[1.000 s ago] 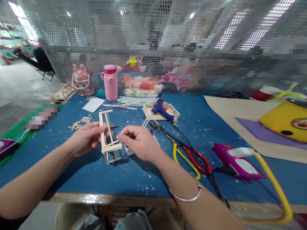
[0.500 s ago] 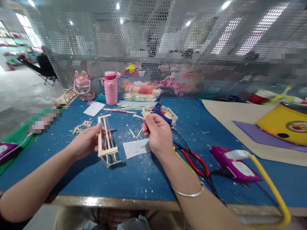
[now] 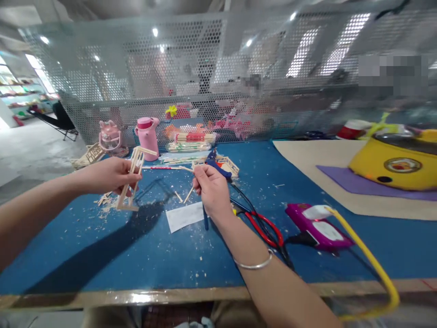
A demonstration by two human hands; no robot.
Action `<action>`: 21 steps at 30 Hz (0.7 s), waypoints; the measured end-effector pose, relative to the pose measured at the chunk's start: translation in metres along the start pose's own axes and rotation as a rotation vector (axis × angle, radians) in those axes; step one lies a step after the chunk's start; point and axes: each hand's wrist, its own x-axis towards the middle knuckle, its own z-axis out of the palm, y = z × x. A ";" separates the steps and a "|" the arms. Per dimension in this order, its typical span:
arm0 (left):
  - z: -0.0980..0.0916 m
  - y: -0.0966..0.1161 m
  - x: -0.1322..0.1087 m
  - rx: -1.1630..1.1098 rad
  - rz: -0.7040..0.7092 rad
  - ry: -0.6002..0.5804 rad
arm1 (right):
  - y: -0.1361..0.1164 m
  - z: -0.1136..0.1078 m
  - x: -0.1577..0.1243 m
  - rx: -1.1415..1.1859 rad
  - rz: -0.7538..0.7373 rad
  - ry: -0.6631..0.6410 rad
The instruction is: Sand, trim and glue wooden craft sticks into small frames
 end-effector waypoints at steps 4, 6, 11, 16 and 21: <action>0.030 0.017 0.014 0.750 0.100 0.052 | 0.003 -0.002 0.003 -0.021 0.015 0.011; 0.053 0.019 0.018 0.864 0.112 -0.005 | 0.006 -0.004 0.005 -0.033 0.024 0.005; 0.070 0.012 0.022 0.896 0.092 -0.104 | 0.011 -0.010 0.011 -0.040 0.022 0.018; 0.011 -0.001 0.015 0.712 0.121 0.068 | 0.010 -0.011 0.015 0.009 0.041 0.030; -0.021 -0.042 -0.005 0.261 0.030 0.899 | 0.012 -0.011 0.014 0.019 0.034 0.032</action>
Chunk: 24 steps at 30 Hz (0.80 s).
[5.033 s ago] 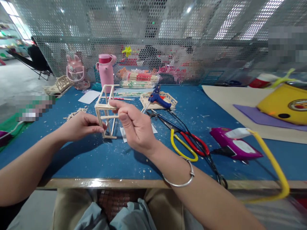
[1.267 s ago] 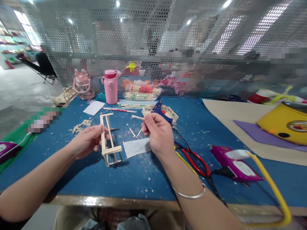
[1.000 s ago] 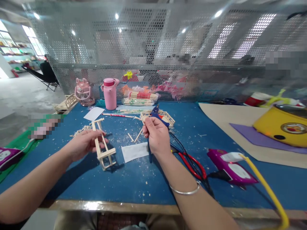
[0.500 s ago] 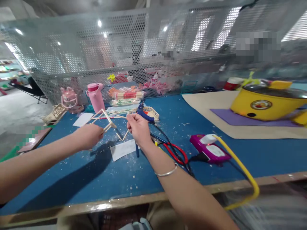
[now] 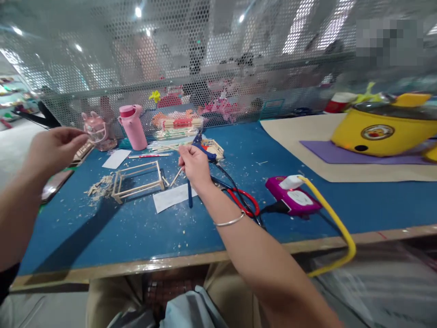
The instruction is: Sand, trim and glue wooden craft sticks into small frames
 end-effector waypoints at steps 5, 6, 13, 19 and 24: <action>0.046 -0.052 -0.038 -0.463 -0.268 0.216 | 0.006 0.000 0.003 -0.062 0.020 0.016; 0.055 -0.061 -0.044 -0.474 -0.286 0.239 | 0.006 -0.001 0.005 -0.074 0.017 0.029; 0.069 -0.070 -0.057 -0.609 -0.225 0.228 | -0.017 -0.029 0.022 -0.132 -0.146 0.242; 0.058 -0.044 -0.066 -0.655 -0.214 0.188 | -0.004 -0.044 0.030 -0.428 -0.163 0.162; 0.052 -0.035 -0.075 -0.635 -0.129 0.152 | 0.017 -0.023 0.018 -1.016 -0.267 -0.150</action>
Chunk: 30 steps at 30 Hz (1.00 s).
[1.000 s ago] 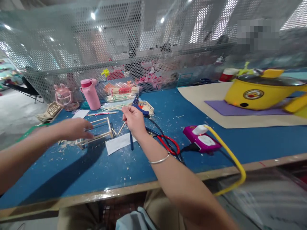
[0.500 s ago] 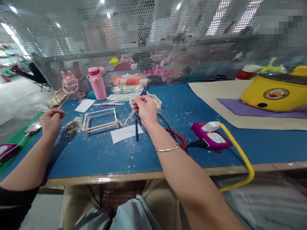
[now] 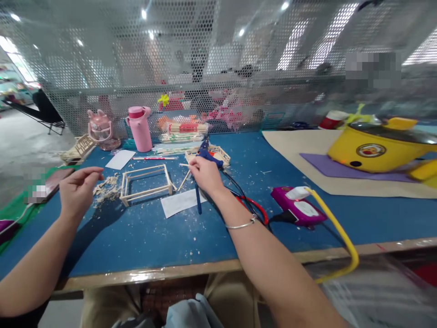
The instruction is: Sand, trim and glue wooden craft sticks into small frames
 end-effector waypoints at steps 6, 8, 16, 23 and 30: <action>-0.001 0.001 -0.004 0.089 0.090 -0.167 | -0.012 0.021 -0.004 -0.236 -0.097 -0.086; -0.002 0.005 -0.006 0.066 0.093 -0.175 | -0.010 0.022 -0.004 -0.291 -0.088 -0.095; 0.014 0.047 -0.055 -0.216 -0.104 -0.785 | -0.084 -0.008 -0.049 0.016 -0.384 -0.214; 0.023 0.043 -0.064 -0.199 0.004 -0.866 | -0.119 -0.009 -0.076 0.067 -0.396 -0.538; 0.022 0.039 -0.061 -0.144 0.031 -0.793 | -0.117 -0.006 -0.056 0.044 -0.519 -0.569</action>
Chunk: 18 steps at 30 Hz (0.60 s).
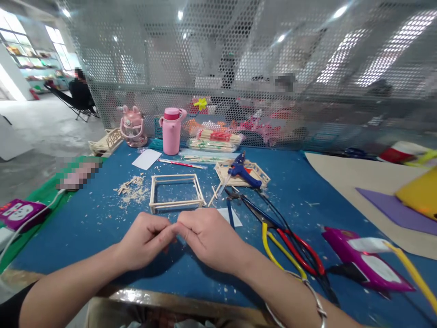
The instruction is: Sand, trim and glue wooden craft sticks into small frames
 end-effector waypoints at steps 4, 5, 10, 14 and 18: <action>-0.001 0.000 0.001 -0.065 -0.003 0.036 | 0.000 -0.001 0.005 0.096 -0.018 -0.018; -0.001 0.001 0.001 -0.078 0.007 0.050 | 0.000 0.000 0.006 0.115 -0.021 -0.010; -0.002 0.001 0.000 -0.029 0.051 0.158 | -0.003 0.011 0.008 0.151 0.012 0.115; -0.002 0.003 -0.001 0.052 0.162 0.193 | -0.002 0.013 0.009 0.138 0.074 0.206; -0.018 0.001 0.004 0.001 0.174 0.358 | 0.017 -0.003 0.011 0.040 0.230 0.328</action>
